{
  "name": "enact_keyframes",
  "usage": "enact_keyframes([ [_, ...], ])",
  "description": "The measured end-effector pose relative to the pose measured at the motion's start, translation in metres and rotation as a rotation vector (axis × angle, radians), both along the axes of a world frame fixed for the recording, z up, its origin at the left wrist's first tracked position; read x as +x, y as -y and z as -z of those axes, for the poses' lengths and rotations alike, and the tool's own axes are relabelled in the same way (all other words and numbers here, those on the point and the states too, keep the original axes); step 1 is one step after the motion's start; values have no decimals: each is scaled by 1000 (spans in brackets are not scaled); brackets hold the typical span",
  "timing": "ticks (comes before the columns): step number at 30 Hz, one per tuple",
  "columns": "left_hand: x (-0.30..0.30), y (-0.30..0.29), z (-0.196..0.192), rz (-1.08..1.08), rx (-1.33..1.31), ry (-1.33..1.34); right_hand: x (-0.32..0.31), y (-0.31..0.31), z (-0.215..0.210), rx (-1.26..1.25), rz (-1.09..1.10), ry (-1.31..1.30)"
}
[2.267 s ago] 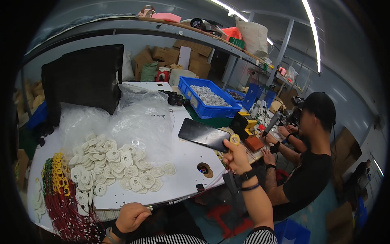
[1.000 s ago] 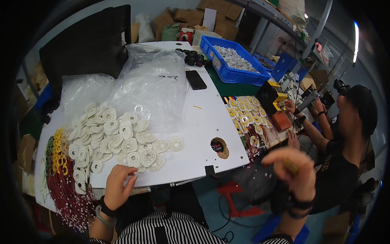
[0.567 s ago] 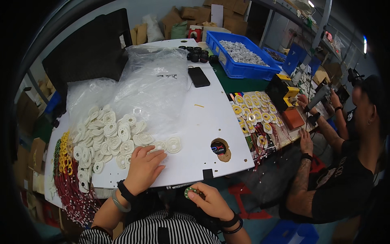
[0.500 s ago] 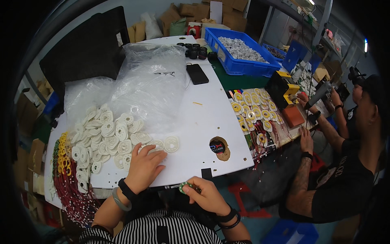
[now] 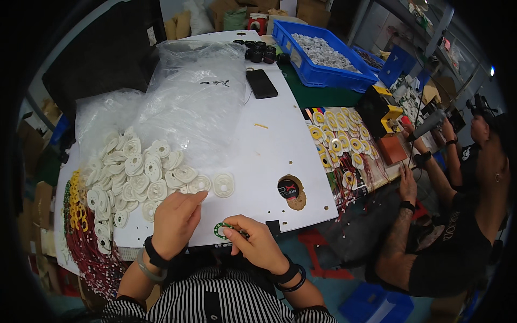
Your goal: Assembling small electronic coil components by threading wires through plastic rings and housing.
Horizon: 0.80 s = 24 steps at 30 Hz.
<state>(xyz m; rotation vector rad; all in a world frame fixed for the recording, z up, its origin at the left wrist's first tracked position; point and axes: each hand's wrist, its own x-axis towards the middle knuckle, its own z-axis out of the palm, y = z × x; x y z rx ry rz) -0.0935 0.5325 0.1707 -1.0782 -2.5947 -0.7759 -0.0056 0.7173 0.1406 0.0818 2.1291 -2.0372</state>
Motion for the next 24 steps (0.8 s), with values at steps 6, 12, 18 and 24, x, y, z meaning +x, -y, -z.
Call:
enact_keyframes([
  [6,25,34,13,90,623,1040,4,16,7,-132,33,-198],
  [12,27,44,19,159,815,1289,1,38,14,-229,101,-292],
  [18,23,52,22,151,900,1367,0,36,6,395,209,-660],
  [24,23,53,33,168,953,1398,-2,55,1,506,175,-693],
])
